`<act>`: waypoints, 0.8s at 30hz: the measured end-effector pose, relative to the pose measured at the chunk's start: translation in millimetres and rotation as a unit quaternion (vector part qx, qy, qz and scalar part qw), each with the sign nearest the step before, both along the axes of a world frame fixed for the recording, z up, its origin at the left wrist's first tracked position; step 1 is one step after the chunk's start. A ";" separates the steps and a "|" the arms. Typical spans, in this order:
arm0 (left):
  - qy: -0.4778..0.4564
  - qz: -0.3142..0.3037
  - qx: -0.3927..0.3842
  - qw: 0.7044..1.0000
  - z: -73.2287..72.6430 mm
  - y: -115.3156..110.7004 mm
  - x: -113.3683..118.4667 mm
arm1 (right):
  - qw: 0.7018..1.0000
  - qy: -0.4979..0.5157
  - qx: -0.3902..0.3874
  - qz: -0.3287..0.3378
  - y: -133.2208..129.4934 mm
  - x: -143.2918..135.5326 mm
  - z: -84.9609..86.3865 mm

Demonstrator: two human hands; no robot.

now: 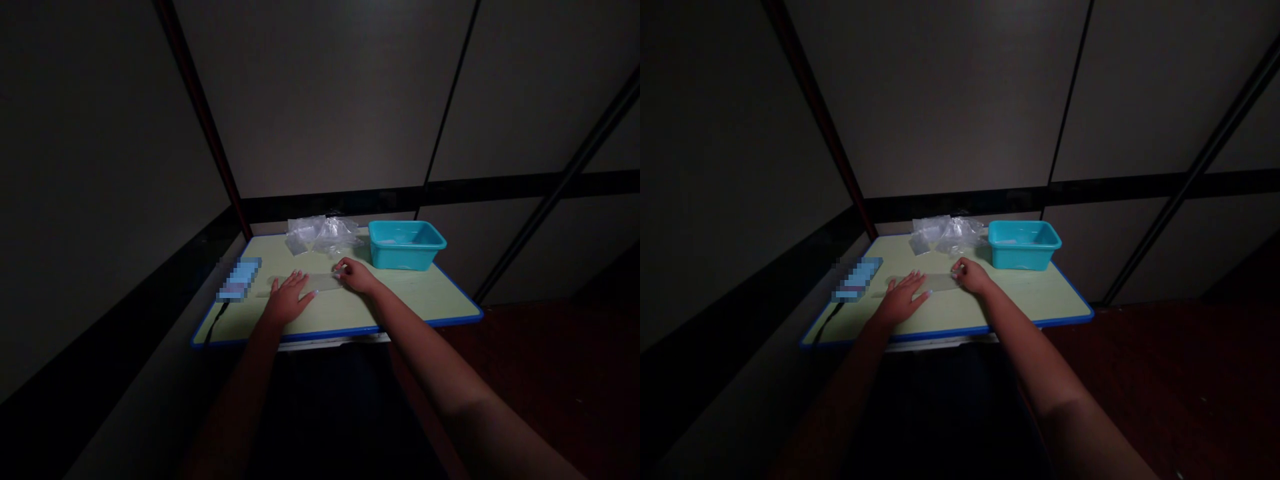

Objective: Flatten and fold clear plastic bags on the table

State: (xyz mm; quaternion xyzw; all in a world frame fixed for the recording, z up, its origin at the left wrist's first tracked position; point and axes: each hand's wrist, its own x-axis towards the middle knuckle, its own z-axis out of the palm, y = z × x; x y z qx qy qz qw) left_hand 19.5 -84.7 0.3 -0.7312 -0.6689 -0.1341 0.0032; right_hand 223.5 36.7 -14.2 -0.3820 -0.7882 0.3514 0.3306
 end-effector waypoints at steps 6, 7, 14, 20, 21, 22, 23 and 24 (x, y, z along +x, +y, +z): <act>-0.020 -0.100 0.008 0.995 9.6 -11.0 16.4 | 0.993 0.093 -0.077 0.008 2.1 -3.1 0.6; -0.019 -0.112 0.000 0.994 9.8 -13.5 22.0 | 0.990 0.108 -0.087 0.009 2.2 -3.7 0.8; -0.012 -0.078 -0.034 0.996 2.8 -19.8 63.8 | 0.976 0.188 -0.113 -0.005 -1.2 -7.0 4.7; -0.006 -0.049 -0.028 0.998 2.7 -9.7 73.5 | 0.958 0.245 -0.146 0.008 -6.6 -5.0 11.7; -0.007 -0.049 -0.030 0.998 2.3 -8.4 73.3 | 0.957 0.249 -0.150 0.011 -7.2 -4.8 12.4; -0.010 -0.051 -0.032 0.998 1.8 -7.4 72.9 | 0.955 0.253 -0.154 0.013 -7.4 -4.7 12.9; -0.017 -0.054 -0.033 0.998 1.1 -6.7 72.3 | 0.954 0.256 -0.157 0.015 -7.4 -4.9 13.1; -0.027 -0.057 -0.035 0.997 0.4 -6.3 71.6 | 0.953 0.259 -0.157 0.016 -7.0 -5.2 13.0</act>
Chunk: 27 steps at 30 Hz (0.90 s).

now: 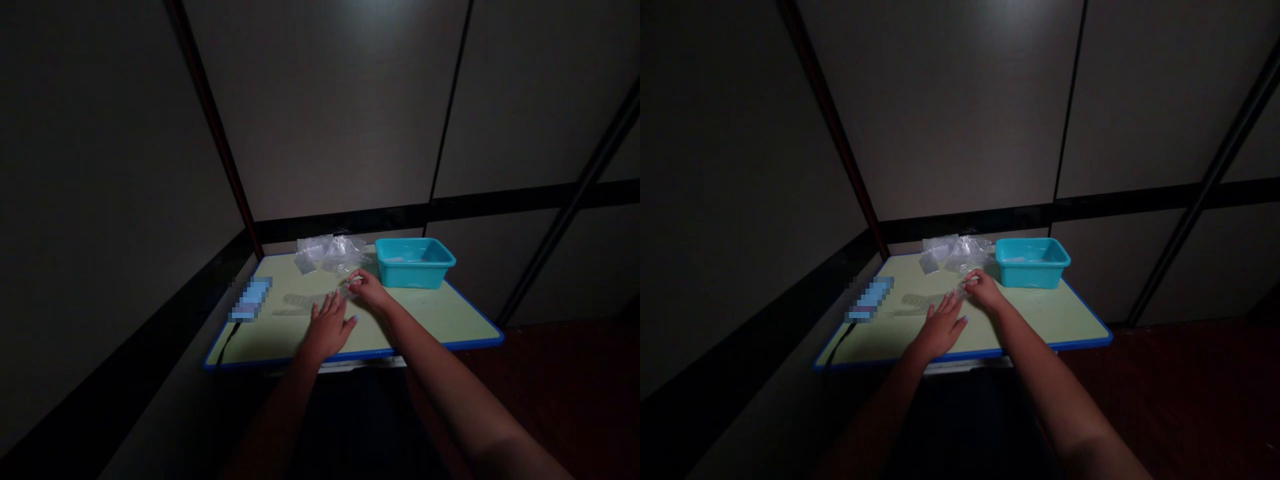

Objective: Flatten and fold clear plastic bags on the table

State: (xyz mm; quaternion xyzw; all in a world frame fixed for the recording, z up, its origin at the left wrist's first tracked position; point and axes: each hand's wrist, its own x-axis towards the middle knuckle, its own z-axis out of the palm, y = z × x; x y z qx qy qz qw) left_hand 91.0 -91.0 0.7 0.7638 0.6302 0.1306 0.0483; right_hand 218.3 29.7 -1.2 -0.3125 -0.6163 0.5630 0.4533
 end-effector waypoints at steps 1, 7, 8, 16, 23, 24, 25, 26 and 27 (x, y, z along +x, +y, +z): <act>-0.014 -0.001 -0.002 1.000 -0.6 0.1 -1.0 | 1.000 0.004 0.003 -0.003 0.8 -0.5 -0.3; -0.174 0.013 0.013 0.985 -1.5 -0.6 -12.7 | 0.996 0.022 0.001 -0.091 7.3 -4.9 -1.5; -0.209 0.010 0.011 0.978 -1.9 -0.2 -15.2 | 0.995 0.021 -0.009 -0.094 6.9 -5.6 -0.9; -0.409 -0.063 -0.015 0.910 -4.9 5.2 -23.4 | 0.976 0.034 -0.122 0.175 -7.3 -7.5 5.8; -0.647 -0.106 -0.034 0.754 -1.8 -2.5 -25.6 | 0.934 0.026 -0.120 0.335 -5.7 -7.3 3.3; -0.659 -0.097 -0.030 0.746 -2.0 -2.7 -25.6 | 0.938 0.019 -0.116 0.327 -5.1 -8.2 2.2; -0.666 -0.085 -0.028 0.740 -2.4 -2.6 -25.6 | 0.942 0.011 -0.111 0.317 -4.7 -9.1 1.1; -0.671 -0.071 -0.025 0.737 -2.9 -2.2 -25.5 | 0.946 0.000 -0.105 0.306 -4.3 -10.0 -0.2; -0.673 -0.054 -0.022 0.738 -3.4 -1.5 -25.5 | 0.950 -0.012 -0.096 0.296 -4.0 -10.8 -1.5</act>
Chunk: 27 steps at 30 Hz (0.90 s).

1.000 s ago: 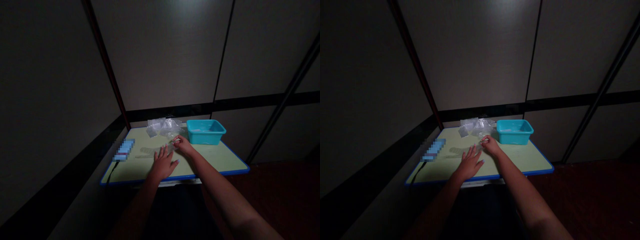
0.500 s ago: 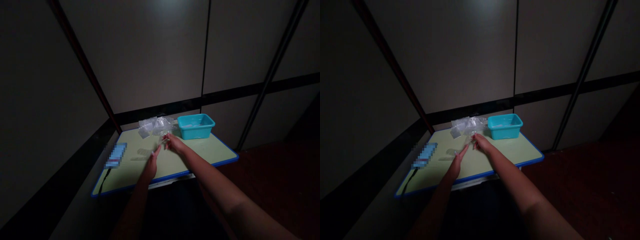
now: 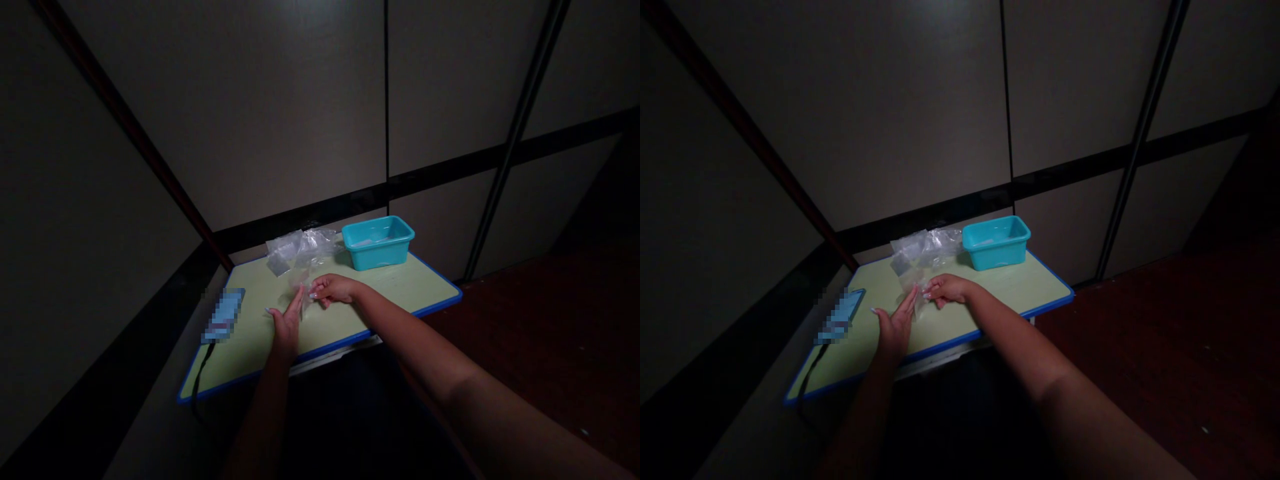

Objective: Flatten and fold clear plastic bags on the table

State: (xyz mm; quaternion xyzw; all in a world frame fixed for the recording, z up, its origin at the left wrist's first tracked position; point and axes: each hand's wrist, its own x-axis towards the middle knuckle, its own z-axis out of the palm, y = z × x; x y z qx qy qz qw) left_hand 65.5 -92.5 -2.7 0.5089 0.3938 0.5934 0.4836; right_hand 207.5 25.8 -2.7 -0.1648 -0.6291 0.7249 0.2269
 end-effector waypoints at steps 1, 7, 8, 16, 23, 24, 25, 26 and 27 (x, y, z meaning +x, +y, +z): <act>0.003 0.014 -0.009 1.000 -0.4 0.9 -0.1 | 1.000 -0.010 0.014 -0.009 0.2 -0.8 -1.3; 0.030 0.048 -0.042 0.998 9.2 9.5 -7.5 | 0.995 -0.050 0.072 -0.040 -0.6 -4.2 -5.6; 0.033 0.050 -0.041 0.997 13.0 11.4 -10.3 | 0.995 -0.054 0.077 -0.038 -1.0 -4.7 -5.6; 0.078 0.124 -0.022 0.989 36.2 27.2 -29.4 | 0.992 -0.074 0.099 -0.030 -3.5 -7.7 -5.4; 0.074 0.104 -0.124 0.984 50.0 42.2 -40.2 | 0.988 -0.083 0.120 -0.047 -6.0 -7.9 -5.3; 0.079 0.104 -0.147 0.981 52.2 46.0 -43.1 | 0.988 -0.089 0.119 -0.050 -6.6 -8.1 -4.4; 0.087 0.107 -0.166 0.976 54.3 49.9 -45.9 | 0.987 -0.096 0.117 -0.052 -7.1 -8.4 -3.3; 0.098 0.110 -0.180 0.973 56.4 53.7 -48.4 | 0.987 -0.103 0.114 -0.052 -7.6 -8.6 -2.1; 0.107 0.111 -0.189 0.970 58.3 57.2 -50.3 | 0.987 -0.110 0.111 -0.050 -7.8 -8.7 -0.7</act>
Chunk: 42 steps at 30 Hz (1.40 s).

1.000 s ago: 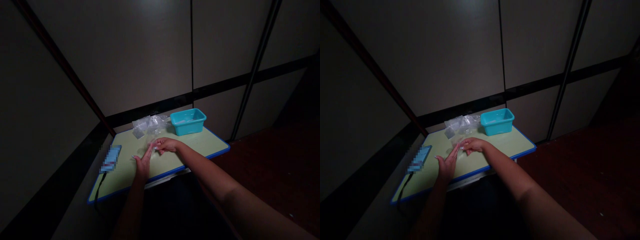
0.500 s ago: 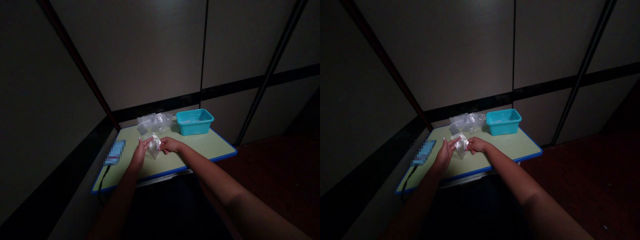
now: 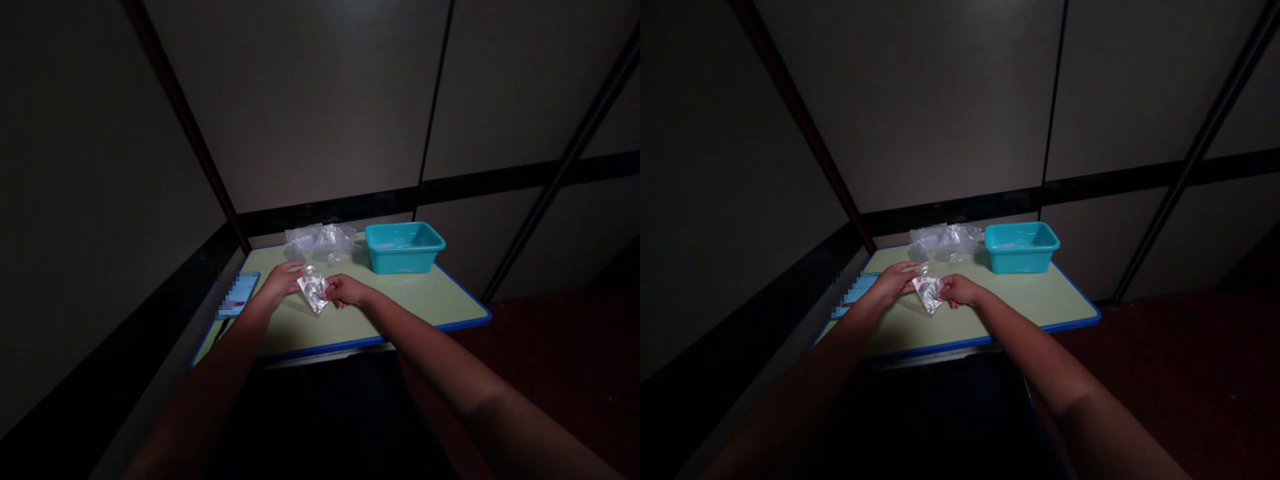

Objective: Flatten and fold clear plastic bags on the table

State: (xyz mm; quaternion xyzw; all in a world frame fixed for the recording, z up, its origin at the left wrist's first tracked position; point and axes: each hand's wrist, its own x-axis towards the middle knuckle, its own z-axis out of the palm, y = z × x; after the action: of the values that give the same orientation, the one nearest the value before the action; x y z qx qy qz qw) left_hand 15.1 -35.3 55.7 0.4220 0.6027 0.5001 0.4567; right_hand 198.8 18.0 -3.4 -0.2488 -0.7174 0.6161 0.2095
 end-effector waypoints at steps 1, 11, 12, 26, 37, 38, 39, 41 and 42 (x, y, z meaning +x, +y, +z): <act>0.007 0.000 -0.004 1.000 1.9 2.9 -1.2 | 1.000 -0.005 -0.004 0.001 0.0 0.1 1.3; 0.061 -0.022 0.034 0.997 14.8 -5.4 15.3 | 0.993 0.091 -0.075 0.002 -0.5 7.2 6.5; 0.070 -0.025 0.042 0.996 15.6 -7.2 18.2 | 0.992 0.102 -0.073 -0.006 -1.6 9.0 8.9; 0.206 -0.062 0.210 0.954 5.3 -31.9 66.9 | 0.995 0.091 -0.043 -0.008 -9.4 46.7 22.5; 0.485 -0.292 0.152 0.810 -39.7 -63.6 18.6 | 0.999 -0.011 -0.037 0.018 -6.2 99.9 17.9; 0.497 -0.300 0.135 0.803 -40.5 -65.7 17.6 | 0.999 -0.023 -0.024 0.021 -5.8 102.8 18.6; 0.507 -0.307 0.123 0.796 -40.8 -67.3 17.3 | 0.999 -0.034 -0.010 0.024 -5.5 105.2 19.6; 0.527 -0.310 0.111 0.783 -41.1 -69.3 18.4 | 0.998 -0.049 0.024 0.029 -5.2 108.3 21.5; 0.537 -0.304 0.108 0.779 -41.5 -69.9 19.7 | 0.997 -0.058 0.046 0.030 -4.8 109.2 22.2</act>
State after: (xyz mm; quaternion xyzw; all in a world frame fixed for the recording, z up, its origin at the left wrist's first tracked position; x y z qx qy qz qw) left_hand 34.8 -105.3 14.1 0.8302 0.5323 0.0896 0.1391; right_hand 308.0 13.2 18.8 -0.2525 -0.7632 0.5727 0.1607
